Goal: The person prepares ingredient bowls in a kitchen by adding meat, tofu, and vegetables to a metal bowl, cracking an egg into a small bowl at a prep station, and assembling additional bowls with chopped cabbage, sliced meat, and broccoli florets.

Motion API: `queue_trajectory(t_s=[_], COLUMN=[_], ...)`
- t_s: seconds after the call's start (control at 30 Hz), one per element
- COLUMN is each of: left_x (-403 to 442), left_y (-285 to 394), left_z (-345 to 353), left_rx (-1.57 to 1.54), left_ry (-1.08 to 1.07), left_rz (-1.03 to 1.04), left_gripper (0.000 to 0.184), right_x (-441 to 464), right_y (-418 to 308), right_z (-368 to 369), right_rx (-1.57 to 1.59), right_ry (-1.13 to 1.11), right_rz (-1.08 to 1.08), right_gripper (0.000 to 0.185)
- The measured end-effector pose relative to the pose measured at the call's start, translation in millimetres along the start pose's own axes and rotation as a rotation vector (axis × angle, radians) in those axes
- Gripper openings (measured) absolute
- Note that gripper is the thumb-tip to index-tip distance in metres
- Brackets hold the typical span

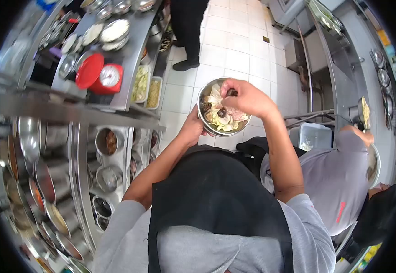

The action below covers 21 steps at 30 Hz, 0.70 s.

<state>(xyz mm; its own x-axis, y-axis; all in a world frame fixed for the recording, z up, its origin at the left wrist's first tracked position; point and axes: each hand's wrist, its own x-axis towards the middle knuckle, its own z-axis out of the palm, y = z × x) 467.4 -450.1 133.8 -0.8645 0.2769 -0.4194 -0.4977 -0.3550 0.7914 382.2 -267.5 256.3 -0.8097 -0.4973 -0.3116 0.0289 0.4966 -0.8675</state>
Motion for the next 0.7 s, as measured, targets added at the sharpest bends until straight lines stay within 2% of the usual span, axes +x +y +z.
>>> queue_trajectory(t_s=[0.03,0.07,0.17,0.2,0.3,0.33,0.43,0.47,0.57,0.6,0.67,0.7], left_x=[13,27,63,73,108,122,165,183,233,246,287,304], left_y=[6,9,24,30,38,38,44,43,53,66,74,76], left_z=[2,2,12,24,34,36,48,48,60,74,85,88], left_rx=[0.015,0.035,0.053,0.06,0.072,0.068,0.024,0.038,0.025,0.065,0.09,0.091], left_ry=[-0.017,-0.016,-0.053,-0.045,-0.073,-0.114,-0.156,-0.178,-0.241,-0.276,-0.317,-0.33], left_rz=[-0.009,-0.011,-0.024,-0.048,-0.105,-0.105,-0.165,-0.171,-0.193,-0.172,-0.185,-0.196], left_gripper=[0.048,0.048,0.049,0.05,0.05,0.05,0.051,0.046,0.037,0.029,0.028,0.028], right_x=[-3,-2,12,11,26,28,39,40,39,49,74,85], right_y=[-4,-10,11,6,26,28,67,75,84,90,96,99], right_z=[-2,1,15,8,-15,-27,-86,-116,-198,-220,-254,-263], right_rx=[-0.203,-0.349,-0.564,-0.514,-0.503,-0.508,0.055,0.51,1.382,1.379,1.373,1.254], right_ry=[0.072,0.184,0.486,0.507,0.637,0.646,0.677,0.624,0.541,0.597,0.714,0.802], right_rz=[-0.036,0.027,0.018,0.091,0.119,0.164,0.02,0.035,-0.114,-0.163,-0.243,-0.217], right_gripper=[0.013,0.018,0.023,0.025,0.026,0.022,0.016,0.013,0.008,0.008,0.009,0.008])
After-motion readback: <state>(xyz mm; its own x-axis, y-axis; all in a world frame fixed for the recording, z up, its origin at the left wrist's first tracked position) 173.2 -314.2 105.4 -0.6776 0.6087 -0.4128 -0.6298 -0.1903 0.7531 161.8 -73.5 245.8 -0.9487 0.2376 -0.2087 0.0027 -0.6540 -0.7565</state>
